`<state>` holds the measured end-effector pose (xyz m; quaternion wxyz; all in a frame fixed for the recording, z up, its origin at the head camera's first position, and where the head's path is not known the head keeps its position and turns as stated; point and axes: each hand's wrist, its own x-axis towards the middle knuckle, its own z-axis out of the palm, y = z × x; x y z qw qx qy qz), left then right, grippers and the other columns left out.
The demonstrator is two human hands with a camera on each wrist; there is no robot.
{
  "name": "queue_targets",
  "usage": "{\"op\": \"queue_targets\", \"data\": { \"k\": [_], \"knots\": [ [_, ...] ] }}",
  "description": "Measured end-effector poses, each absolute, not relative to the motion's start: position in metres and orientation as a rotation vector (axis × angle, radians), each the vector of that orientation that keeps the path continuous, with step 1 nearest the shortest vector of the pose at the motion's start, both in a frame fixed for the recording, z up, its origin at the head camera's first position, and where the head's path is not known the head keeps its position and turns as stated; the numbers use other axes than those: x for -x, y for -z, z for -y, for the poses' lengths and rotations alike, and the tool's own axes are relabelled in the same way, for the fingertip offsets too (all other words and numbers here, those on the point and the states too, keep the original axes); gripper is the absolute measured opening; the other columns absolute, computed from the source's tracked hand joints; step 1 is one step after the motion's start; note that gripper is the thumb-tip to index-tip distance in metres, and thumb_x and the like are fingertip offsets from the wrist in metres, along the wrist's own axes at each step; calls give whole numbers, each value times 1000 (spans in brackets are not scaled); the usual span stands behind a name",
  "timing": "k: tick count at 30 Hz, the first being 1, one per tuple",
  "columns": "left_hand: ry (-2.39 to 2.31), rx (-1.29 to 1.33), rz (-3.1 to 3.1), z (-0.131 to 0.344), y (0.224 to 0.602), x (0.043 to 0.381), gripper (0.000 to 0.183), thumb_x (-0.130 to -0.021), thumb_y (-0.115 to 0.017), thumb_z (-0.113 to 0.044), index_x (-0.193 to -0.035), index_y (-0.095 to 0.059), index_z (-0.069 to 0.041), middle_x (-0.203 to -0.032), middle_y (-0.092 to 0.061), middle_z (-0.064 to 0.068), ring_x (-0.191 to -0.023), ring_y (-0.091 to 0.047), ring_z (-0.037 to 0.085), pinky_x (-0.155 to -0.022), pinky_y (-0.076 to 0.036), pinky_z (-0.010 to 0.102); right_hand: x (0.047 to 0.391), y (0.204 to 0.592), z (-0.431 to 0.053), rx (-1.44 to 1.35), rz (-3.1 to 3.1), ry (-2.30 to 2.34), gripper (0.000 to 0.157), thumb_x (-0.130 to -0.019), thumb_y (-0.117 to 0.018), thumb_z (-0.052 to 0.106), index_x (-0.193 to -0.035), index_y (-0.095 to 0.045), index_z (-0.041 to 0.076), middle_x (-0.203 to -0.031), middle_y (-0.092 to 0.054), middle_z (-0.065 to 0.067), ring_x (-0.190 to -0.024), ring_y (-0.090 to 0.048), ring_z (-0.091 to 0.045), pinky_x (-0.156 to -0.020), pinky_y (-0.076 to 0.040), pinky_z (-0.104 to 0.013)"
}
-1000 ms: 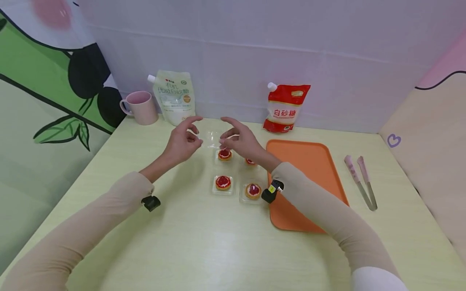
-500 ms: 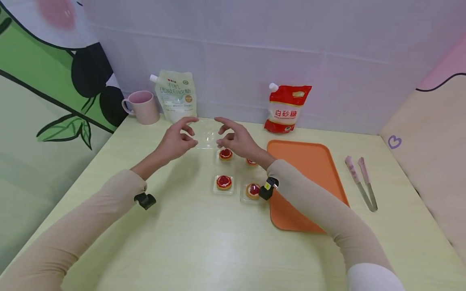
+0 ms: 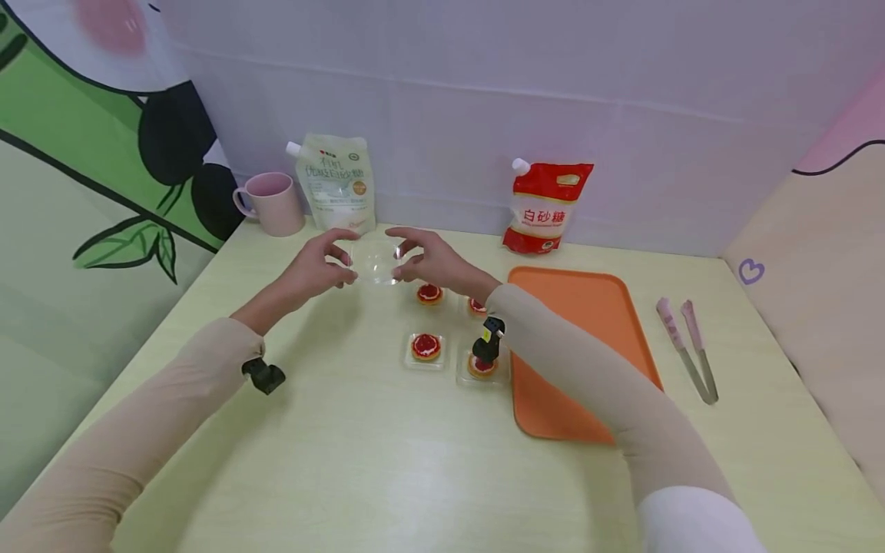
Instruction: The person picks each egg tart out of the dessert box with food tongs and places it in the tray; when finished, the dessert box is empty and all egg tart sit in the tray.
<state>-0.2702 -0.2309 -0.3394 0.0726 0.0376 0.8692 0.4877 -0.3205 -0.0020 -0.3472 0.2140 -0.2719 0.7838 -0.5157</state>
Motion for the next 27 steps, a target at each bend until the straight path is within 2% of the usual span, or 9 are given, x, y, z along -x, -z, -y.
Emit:
{"op": "queue_targets", "data": {
  "k": [4,8,19,27],
  "knots": [
    [-1426,-93,-2564,240,345,275,67,-89,-66,2,-149,-38,-6,-101,-50,12,-79,-55,13,-68,-54,21,326,352,10,735,-2176,1381,67,-91,-71,5,-151,-43,14,-128,-53,-25,-92,-69,-24,-84,-57,-29],
    [-1386,-88,-2525,249,351,278,67,-91,-65,1,-150,-35,-6,-103,-50,11,-80,-56,12,-70,-54,22,327,355,21,729,-2227,1291,65,-90,-71,4,-149,-44,11,-130,-52,-28,-89,-66,-22,-82,-56,-28],
    [-1301,-65,-2476,261,356,280,63,-94,-61,-1,-151,-33,-4,-103,-51,12,-80,-57,14,-73,-55,23,332,360,36,775,-2305,1050,68,-90,-73,11,-151,-41,8,-136,-56,-22,-104,-66,-28,-90,-56,-31],
    [-1289,-31,-2451,264,361,282,62,-94,-61,0,-150,-34,-3,-103,-53,12,-79,-58,14,-72,-54,23,333,368,43,733,-2314,979,71,-88,-76,13,-150,-42,9,-139,-55,-19,-102,-70,-25,-90,-56,-29]
  ]
}}
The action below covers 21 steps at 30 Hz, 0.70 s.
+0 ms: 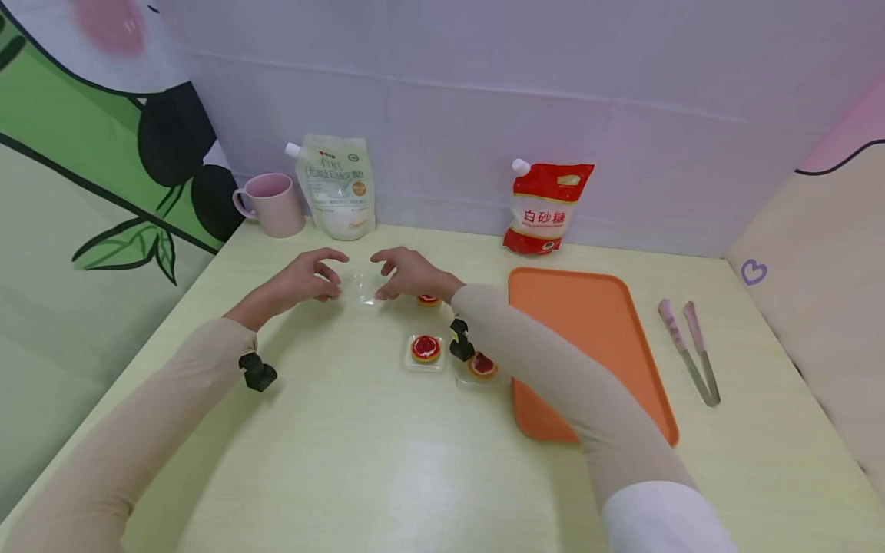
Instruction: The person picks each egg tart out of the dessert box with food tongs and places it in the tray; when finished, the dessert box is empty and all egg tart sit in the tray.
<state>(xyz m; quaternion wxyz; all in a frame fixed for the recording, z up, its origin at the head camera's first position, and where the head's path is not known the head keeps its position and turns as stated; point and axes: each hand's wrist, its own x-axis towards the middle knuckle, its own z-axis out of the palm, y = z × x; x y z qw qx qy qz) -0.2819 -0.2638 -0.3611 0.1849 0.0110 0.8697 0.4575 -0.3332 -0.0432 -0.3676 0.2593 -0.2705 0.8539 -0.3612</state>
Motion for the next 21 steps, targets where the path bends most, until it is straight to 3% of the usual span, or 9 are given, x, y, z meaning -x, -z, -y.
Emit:
{"op": "queue_targets", "data": {
  "k": [6,21],
  "knots": [
    [-1281,-4,-2426,266,366,287,63,-95,-59,-1,-151,-31,-3,-106,-53,13,-80,-58,14,-73,-54,23,333,369,47,723,-2322,957,72,-88,-76,11,-150,-41,8,-138,-55,-20,-97,-72,-24,-85,-57,-26],
    [-1333,-4,-2403,269,379,292,58,-95,-58,0,-148,-34,1,-92,-56,6,-75,-60,10,-71,-52,25,334,367,53,732,-2385,858,68,-89,-75,11,-149,-43,5,-141,-55,-20,-98,-71,-23,-81,-57,-24]
  ]
}}
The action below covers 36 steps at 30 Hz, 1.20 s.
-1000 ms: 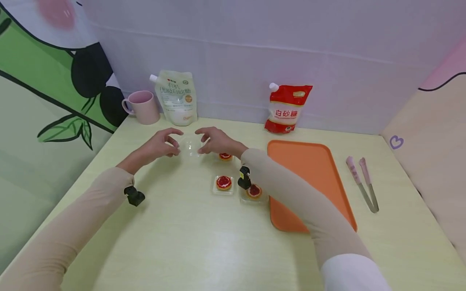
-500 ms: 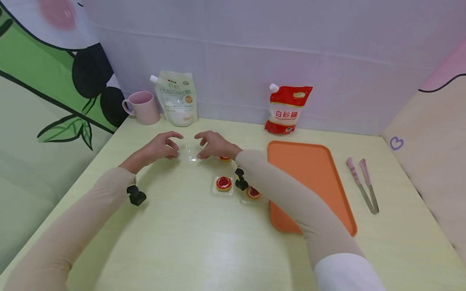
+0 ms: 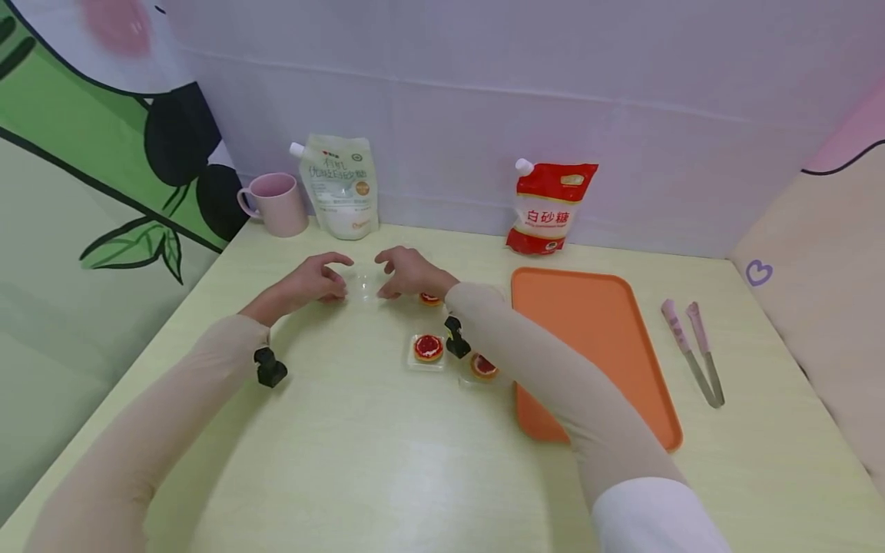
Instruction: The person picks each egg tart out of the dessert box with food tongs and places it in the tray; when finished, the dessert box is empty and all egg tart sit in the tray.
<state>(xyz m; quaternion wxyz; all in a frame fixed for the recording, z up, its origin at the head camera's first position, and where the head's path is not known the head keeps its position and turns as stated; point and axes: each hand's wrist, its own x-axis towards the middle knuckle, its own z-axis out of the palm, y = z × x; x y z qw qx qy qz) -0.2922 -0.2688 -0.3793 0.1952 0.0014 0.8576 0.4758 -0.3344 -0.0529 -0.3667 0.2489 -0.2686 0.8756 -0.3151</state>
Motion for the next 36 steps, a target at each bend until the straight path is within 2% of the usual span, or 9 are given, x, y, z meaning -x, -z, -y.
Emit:
{"op": "queue_targets", "data": {
  "k": [11,20,27,36],
  "knots": [
    [-1324,18,-2401,271,386,295,55,-97,-57,-2,-148,-36,-1,-92,-57,5,-76,-62,10,-71,-51,25,338,369,57,763,-2431,797,64,-88,-76,14,-144,-48,2,-137,-59,-19,-85,-69,-18,-76,-57,-23],
    [-1318,9,-2408,272,390,297,55,-98,-58,-8,-147,-36,-1,-93,-61,7,-76,-61,13,-71,-52,26,336,364,57,758,-2461,754,64,-89,-76,18,-144,-48,3,-140,-57,-19,-107,-68,-23,-87,-56,-28],
    [-1282,31,-2419,272,388,298,60,-99,-59,-14,-150,-31,0,-106,-62,14,-81,-60,16,-75,-53,27,333,355,49,725,-2489,727,64,-91,-75,21,-146,-47,5,-142,-56,-17,-104,-70,-21,-89,-56,-28],
    [-1261,81,-2436,276,386,297,62,-101,-57,-23,-152,-28,-2,-127,-54,26,-88,-62,18,-77,-52,27,329,345,29,773,-2494,811,61,-90,-75,18,-143,-49,3,-140,-57,-22,-108,-69,-28,-80,-59,-28]
  ]
}}
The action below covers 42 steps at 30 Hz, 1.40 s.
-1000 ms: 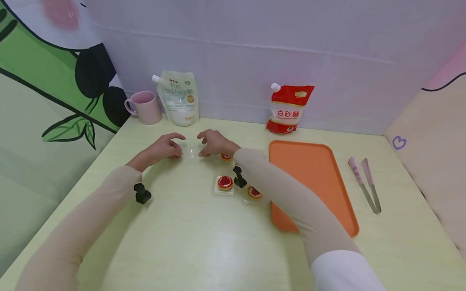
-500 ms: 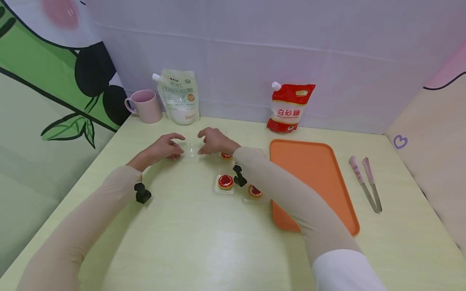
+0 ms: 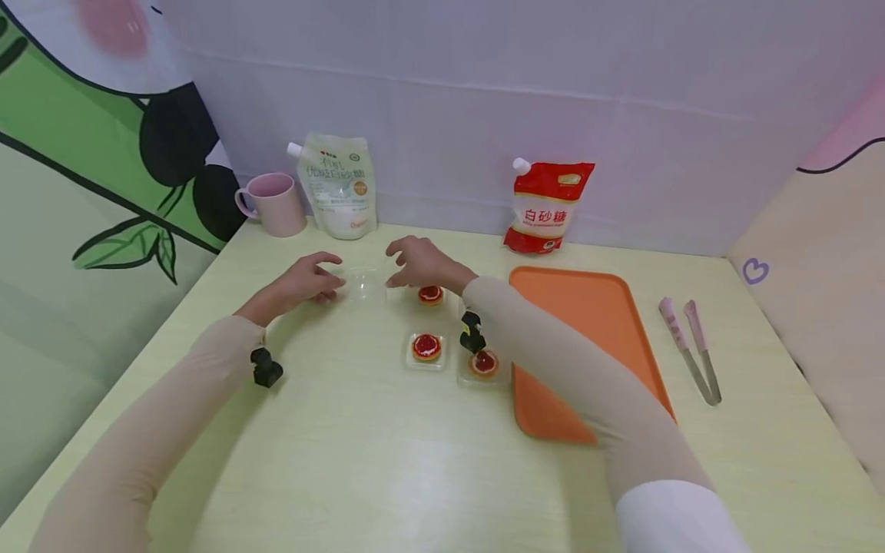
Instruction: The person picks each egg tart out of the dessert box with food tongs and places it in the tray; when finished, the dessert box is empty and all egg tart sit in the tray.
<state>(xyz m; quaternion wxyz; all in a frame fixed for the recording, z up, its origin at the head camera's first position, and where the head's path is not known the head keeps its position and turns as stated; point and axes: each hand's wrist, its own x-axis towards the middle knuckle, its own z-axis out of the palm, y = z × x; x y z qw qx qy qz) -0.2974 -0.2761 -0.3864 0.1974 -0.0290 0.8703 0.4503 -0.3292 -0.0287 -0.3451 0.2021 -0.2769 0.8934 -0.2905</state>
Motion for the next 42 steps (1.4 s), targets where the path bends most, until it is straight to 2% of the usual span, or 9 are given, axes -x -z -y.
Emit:
{"op": "queue_targets", "data": {
  "k": [4,8,14,19,26,33,36,42],
  "knots": [
    [-1211,83,-2468,279,386,300,63,-102,-57,-27,-152,-27,-3,-132,-51,27,-91,-63,19,-77,-52,27,330,341,12,780,-2491,873,60,-90,-75,19,-142,-51,4,-140,-57,-22,-112,-67,-29,-83,-59,-31],
    [-1130,63,-2547,281,381,302,64,-101,-58,-27,-151,-29,-1,-129,-51,28,-96,-63,26,-77,-53,30,334,341,-8,753,-2496,961,58,-89,-76,18,-140,-53,5,-137,-59,-22,-109,-67,-30,-85,-58,-32],
    [-860,-40,-2781,273,369,304,60,-97,-62,-27,-144,-39,1,-125,-52,33,-107,-56,41,-86,-50,47,336,337,-46,688,-2527,1120,55,-89,-76,19,-138,-54,6,-132,-62,-19,-113,-66,-30,-93,-56,-38],
    [-751,-187,-2905,253,358,305,58,-95,-64,-27,-140,-45,3,-128,-53,34,-114,-53,46,-91,-46,58,333,338,-74,626,-2549,1204,55,-90,-75,19,-139,-53,7,-130,-61,-18,-115,-63,-30,-96,-55,-41],
    [-774,-390,-2933,208,351,301,56,-93,-69,-26,-139,-48,-2,-125,-51,28,-109,-55,40,-91,-49,52,327,347,-107,556,-2568,1229,57,-89,-75,20,-140,-51,9,-132,-60,-20,-115,-60,-29,-96,-54,-40],
    [-812,-601,-2859,161,350,302,64,-87,-77,-28,-142,-48,-10,-128,-48,22,-121,-52,39,-98,-47,52,322,359,-135,518,-2529,1277,64,-88,-76,17,-144,-46,7,-135,-56,-22,-121,-58,-32,-100,-53,-43],
    [-784,-699,-2827,143,352,304,66,-85,-79,-27,-142,-49,-11,-129,-49,21,-124,-51,38,-101,-43,53,319,364,-142,509,-2517,1275,67,-88,-76,15,-145,-44,6,-137,-54,-23,-125,-57,-34,-102,-51,-45],
    [-608,-784,-2810,111,363,309,71,-81,-81,-34,-143,-49,-15,-133,-53,20,-123,-47,35,-99,-35,56,311,370,-149,492,-2506,1245,71,-87,-77,13,-147,-41,5,-141,-53,-22,-128,-54,-35,-104,-50,-48]
  ]
}}
